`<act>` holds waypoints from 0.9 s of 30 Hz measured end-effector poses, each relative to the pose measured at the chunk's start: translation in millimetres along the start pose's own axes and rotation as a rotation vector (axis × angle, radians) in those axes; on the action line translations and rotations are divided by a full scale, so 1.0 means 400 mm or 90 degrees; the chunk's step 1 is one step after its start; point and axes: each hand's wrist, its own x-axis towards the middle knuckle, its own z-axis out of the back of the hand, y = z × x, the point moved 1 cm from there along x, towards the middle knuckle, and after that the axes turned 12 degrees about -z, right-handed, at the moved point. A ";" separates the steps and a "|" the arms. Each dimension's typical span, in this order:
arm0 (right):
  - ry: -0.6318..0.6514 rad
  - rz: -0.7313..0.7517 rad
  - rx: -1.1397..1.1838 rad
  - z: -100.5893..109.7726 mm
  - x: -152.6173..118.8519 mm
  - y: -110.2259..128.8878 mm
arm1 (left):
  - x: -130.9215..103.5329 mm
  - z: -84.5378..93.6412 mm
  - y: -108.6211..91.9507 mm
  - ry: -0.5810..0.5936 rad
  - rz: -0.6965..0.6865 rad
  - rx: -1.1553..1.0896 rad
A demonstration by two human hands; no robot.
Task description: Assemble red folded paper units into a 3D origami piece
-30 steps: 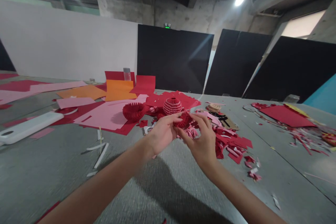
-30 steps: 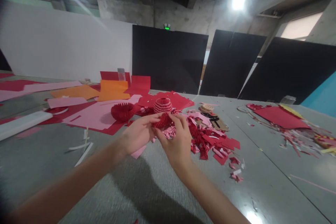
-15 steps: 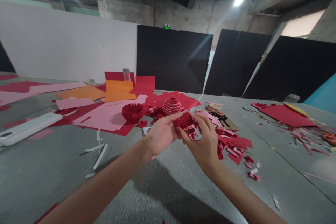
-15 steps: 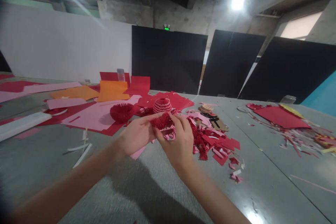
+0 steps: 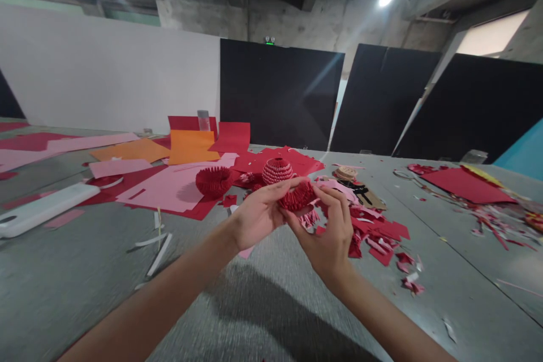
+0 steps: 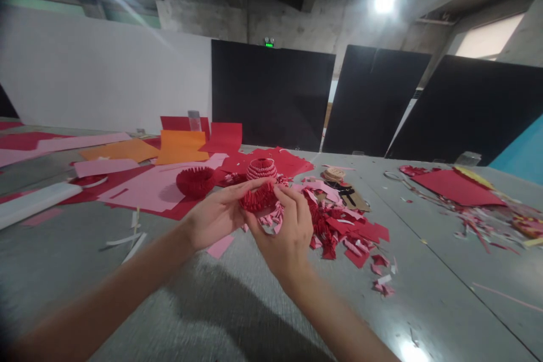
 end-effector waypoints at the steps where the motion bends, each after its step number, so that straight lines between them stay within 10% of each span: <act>1: -0.004 -0.007 0.007 -0.001 -0.001 0.002 | 0.000 -0.002 -0.002 0.011 0.004 -0.004; 12: 0.053 -0.063 0.099 0.007 -0.014 0.004 | 0.005 -0.001 -0.025 -0.014 0.024 0.050; 19: 0.176 -0.473 0.317 0.013 0.014 0.010 | 0.008 0.024 -0.036 0.056 0.018 0.113; 27: 0.241 -0.661 0.412 0.022 0.041 0.000 | -0.002 0.007 -0.034 0.079 0.031 0.258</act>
